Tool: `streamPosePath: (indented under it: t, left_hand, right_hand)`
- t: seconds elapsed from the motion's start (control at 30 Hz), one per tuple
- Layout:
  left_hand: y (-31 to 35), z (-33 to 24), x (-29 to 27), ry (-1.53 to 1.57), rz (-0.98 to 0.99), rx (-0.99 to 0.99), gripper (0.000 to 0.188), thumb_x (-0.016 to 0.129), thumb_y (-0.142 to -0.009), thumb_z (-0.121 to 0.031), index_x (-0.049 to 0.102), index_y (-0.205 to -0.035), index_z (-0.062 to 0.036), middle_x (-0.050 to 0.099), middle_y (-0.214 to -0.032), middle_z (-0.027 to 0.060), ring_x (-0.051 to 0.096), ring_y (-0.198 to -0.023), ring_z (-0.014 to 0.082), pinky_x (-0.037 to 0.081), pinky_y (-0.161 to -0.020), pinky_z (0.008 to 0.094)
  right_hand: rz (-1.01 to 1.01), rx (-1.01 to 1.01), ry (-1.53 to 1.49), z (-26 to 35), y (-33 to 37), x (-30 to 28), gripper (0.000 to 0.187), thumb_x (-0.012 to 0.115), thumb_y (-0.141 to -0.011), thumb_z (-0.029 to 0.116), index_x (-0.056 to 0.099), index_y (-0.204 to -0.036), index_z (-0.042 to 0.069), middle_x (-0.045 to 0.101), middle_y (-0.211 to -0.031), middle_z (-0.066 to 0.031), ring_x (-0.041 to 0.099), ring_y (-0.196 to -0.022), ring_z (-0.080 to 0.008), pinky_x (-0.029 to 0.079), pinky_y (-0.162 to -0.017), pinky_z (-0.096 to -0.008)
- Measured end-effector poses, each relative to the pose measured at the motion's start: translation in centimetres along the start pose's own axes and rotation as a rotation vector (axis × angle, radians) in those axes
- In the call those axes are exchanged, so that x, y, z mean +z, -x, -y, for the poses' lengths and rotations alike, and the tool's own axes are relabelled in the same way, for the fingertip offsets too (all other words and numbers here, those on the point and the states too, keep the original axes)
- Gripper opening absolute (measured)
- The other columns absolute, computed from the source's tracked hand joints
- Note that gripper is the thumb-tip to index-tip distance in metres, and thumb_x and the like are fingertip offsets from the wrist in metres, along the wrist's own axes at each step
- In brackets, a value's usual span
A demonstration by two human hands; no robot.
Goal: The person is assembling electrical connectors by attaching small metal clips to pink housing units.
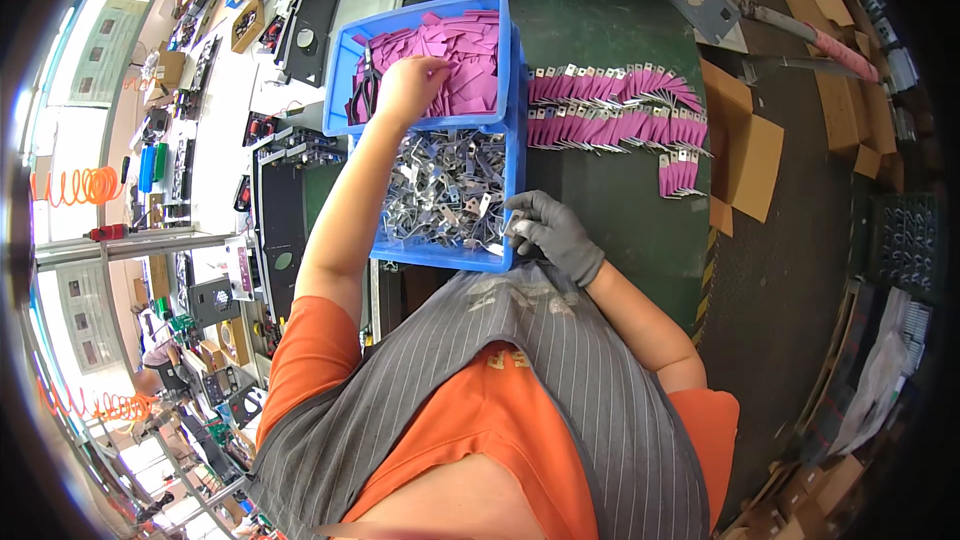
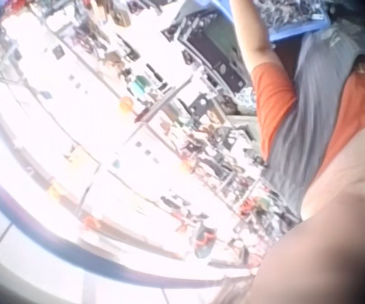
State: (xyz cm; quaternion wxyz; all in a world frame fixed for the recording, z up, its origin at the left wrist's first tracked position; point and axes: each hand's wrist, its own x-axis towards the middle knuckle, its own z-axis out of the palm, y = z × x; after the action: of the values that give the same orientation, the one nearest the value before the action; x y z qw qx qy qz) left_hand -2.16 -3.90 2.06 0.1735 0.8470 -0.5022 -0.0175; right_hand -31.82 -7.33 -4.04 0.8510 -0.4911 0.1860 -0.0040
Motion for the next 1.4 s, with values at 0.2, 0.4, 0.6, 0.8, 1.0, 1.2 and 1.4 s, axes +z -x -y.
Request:
streamPosePath:
  t: [0.2, 0.4, 0.6, 0.8, 1.0, 1.2, 1.4]
  left_hand:
    - [5.1, -4.1, -2.4, 0.724, -0.037, -0.234, 0.021, 0.075, -0.074, -0.015, 0.07, -0.088, 0.0002, 0.069, -0.074, 0.0042, 0.058, -0.067, 0.006, 0.047, -0.063, 0.0225]
    - [10.5, -6.9, -0.8, 0.889, 0.102, -0.26, 0.011, 0.075, -0.073, -0.001, 0.064, -0.074, 0.001, 0.068, -0.088, 0.0067, 0.058, -0.07, 0.0051, 0.047, -0.062, 0.0199]
    - [11.3, -9.2, -2.1, 0.644, 0.166, -0.218, 0.012, 0.075, -0.072, -0.005, 0.065, -0.079, -0.0039, 0.066, -0.077, -0.0008, 0.052, -0.057, 0.002, 0.044, -0.054, 0.0187]
    - [11.9, -8.7, -1.8, 0.581, 0.156, 0.065, 0.022, 0.073, -0.072, -0.006, 0.066, -0.093, -0.0074, 0.064, -0.08, 0.0016, 0.056, -0.059, 0.0082, 0.047, -0.057, 0.0223]
    - [12.4, -8.0, -1.4, 0.415, 0.148, 0.395, 0.023, 0.072, -0.073, -0.011, 0.067, -0.096, -0.0087, 0.064, -0.088, 0.006, 0.062, -0.07, 0.0193, 0.051, -0.065, 0.0301]
    - [12.6, -8.9, -1.2, 0.364, 0.251, 0.444, 0.019, 0.072, -0.073, -0.014, 0.066, -0.09, -0.0096, 0.063, -0.086, 0.0051, 0.062, -0.075, 0.0224, 0.051, -0.066, 0.0329]
    - [13.2, -10.1, -1.0, 0.483, 0.109, 0.195, 0.031, 0.074, -0.071, -0.014, 0.063, -0.1, -0.012, 0.057, -0.103, 0.0049, 0.059, -0.079, 0.0248, 0.05, -0.066, 0.0333]
  right_hand:
    - [-0.057, -0.2, -0.105, 4.6, 2.2, -0.2, 0.027, 0.051, -0.087, -0.002, 0.05, -0.114, 0.003, 0.062, -0.088, -0.0059, 0.062, -0.075, -0.012, 0.051, -0.06, -0.0219]
    - [-0.119, -0.412, -0.058, 9.3, 4.3, 1.3, 0.021, 0.056, -0.087, 0.003, 0.051, -0.108, 0.003, 0.063, -0.088, -0.01, 0.062, -0.07, -0.011, 0.051, -0.056, -0.0195]
    - [-0.037, -0.55, 0.186, 9.6, 4.2, 1.7, 0.02, 0.055, -0.088, 0.0, 0.054, -0.108, 0.0, 0.063, -0.088, -0.0055, 0.059, -0.072, -0.0062, 0.048, -0.061, -0.0182]
    - [0.024, -0.323, 0.087, 10.0, 4.5, 0.6, 0.022, 0.053, -0.088, -0.001, 0.054, -0.11, 0.0, 0.062, -0.086, -0.0047, 0.058, -0.071, -0.0064, 0.048, -0.062, -0.0191]
    - [-0.002, -0.191, 0.14, 9.7, 3.1, -0.5, 0.028, 0.054, -0.087, 0.0, 0.053, -0.115, 0.001, 0.062, -0.088, -0.0041, 0.058, -0.073, -0.0063, 0.048, -0.061, -0.0188]
    - [-0.042, -0.313, 0.469, 7.5, 0.7, -1.1, 0.025, 0.063, -0.083, 0.009, 0.062, -0.106, 0.001, 0.062, -0.088, -0.0043, 0.059, -0.079, -0.0135, 0.048, -0.072, -0.0268]
    - [-0.126, -0.443, 0.963, 5.3, 2.0, -4.0, 0.021, 0.067, -0.076, 0.019, 0.066, -0.095, 0.01, 0.06, -0.084, -0.0105, 0.059, -0.077, -0.0262, 0.047, -0.069, -0.0344]
